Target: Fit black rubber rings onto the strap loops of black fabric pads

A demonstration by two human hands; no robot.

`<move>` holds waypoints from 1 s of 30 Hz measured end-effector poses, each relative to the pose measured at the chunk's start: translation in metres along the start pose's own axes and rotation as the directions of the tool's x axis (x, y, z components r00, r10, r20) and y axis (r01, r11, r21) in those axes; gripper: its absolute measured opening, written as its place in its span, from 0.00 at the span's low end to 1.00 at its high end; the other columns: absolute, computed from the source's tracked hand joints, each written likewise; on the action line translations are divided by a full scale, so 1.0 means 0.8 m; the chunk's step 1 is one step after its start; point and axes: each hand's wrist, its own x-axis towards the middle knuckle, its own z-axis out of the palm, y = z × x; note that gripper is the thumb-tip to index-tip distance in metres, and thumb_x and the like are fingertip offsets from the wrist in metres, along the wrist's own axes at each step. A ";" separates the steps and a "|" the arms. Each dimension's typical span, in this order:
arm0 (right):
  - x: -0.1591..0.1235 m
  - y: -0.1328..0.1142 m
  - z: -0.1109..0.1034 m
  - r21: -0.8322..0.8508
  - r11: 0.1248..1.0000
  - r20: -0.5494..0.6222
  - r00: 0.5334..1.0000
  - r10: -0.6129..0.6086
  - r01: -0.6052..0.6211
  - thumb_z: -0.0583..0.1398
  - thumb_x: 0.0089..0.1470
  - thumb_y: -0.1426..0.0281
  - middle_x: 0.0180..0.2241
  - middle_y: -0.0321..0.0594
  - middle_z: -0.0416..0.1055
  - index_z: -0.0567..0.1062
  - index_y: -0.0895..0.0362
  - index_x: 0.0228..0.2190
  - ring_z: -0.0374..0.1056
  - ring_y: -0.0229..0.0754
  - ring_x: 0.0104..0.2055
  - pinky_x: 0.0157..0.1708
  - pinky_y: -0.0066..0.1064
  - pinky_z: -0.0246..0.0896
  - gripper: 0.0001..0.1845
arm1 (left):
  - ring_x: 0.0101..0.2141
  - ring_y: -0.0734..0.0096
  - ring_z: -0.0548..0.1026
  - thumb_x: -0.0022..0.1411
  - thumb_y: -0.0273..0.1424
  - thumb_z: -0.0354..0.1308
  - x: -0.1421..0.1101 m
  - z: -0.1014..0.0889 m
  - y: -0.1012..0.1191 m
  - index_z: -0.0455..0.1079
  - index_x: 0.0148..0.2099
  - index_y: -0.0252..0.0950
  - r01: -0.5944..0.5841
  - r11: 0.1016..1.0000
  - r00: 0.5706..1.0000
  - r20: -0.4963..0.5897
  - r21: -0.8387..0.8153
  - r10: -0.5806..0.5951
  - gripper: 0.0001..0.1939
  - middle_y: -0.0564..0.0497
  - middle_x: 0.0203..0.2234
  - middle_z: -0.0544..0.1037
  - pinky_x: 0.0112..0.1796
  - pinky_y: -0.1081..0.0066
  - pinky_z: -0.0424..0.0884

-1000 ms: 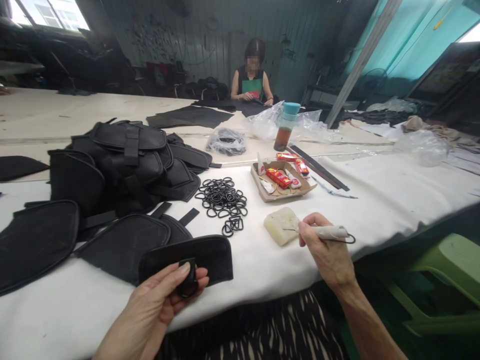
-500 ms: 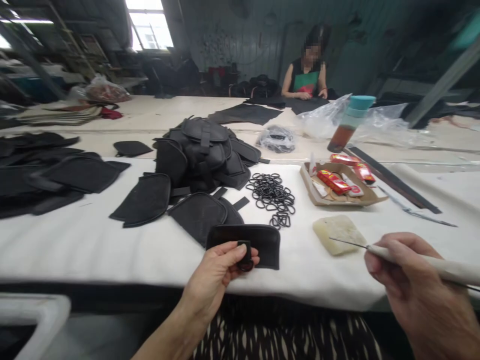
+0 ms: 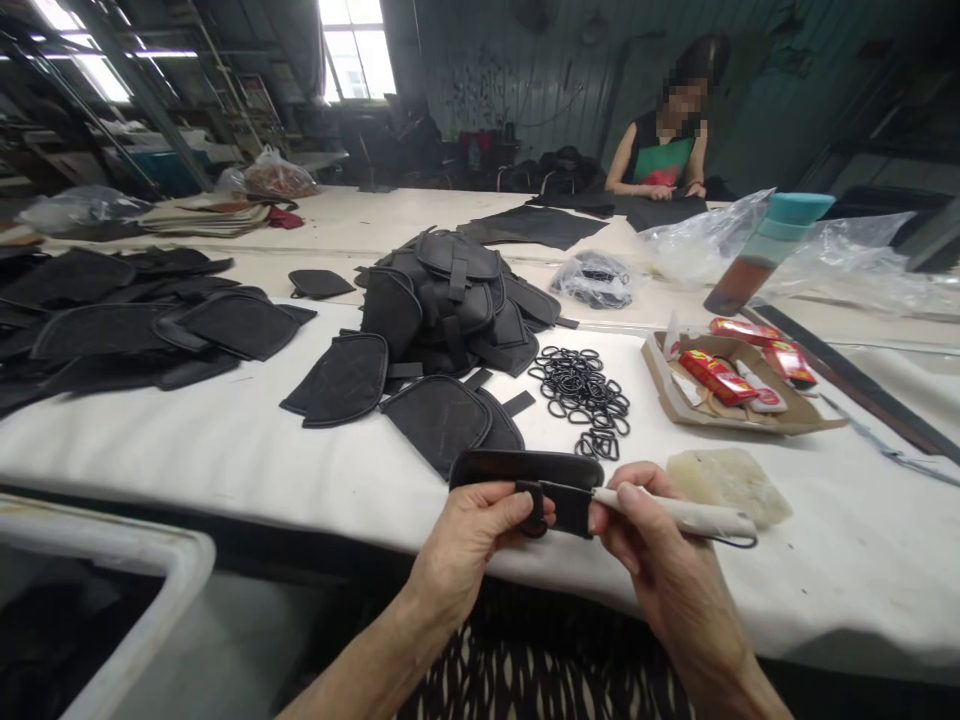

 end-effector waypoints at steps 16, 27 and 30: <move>0.006 0.016 -0.001 0.002 0.999 0.082 0.996 0.038 -0.038 0.57 0.55 0.62 0.21 0.32 0.69 0.65 0.55 0.27 0.46 0.29 0.17 0.18 0.24 0.38 0.10 | 0.30 0.69 0.73 0.53 0.32 0.61 0.001 -0.005 -0.005 0.78 0.33 0.30 -0.052 0.998 0.996 0.074 -0.017 0.053 0.10 0.46 0.26 0.79 0.37 0.71 0.66; 0.012 -0.001 -0.035 -0.367 0.929 0.230 0.972 0.045 0.043 0.62 0.50 0.64 0.29 0.39 0.73 0.71 0.55 0.31 0.67 0.42 0.33 0.32 0.31 0.60 0.08 | 0.27 0.70 0.74 0.53 0.31 0.59 0.000 0.001 -0.004 0.76 0.27 0.30 -0.045 0.993 0.999 -0.025 -0.106 0.042 0.09 0.46 0.23 0.79 0.35 0.72 0.67; 0.012 -0.006 -0.050 -0.370 0.923 0.208 0.978 -0.027 0.104 0.62 0.49 0.64 0.28 0.39 0.72 0.72 0.54 0.30 0.67 0.42 0.33 0.33 0.32 0.60 0.07 | 0.25 0.71 0.74 0.52 0.31 0.59 0.001 0.001 -0.004 0.75 0.25 0.30 -0.037 0.990 0.998 -0.053 -0.137 0.030 0.09 0.47 0.22 0.78 0.33 0.72 0.66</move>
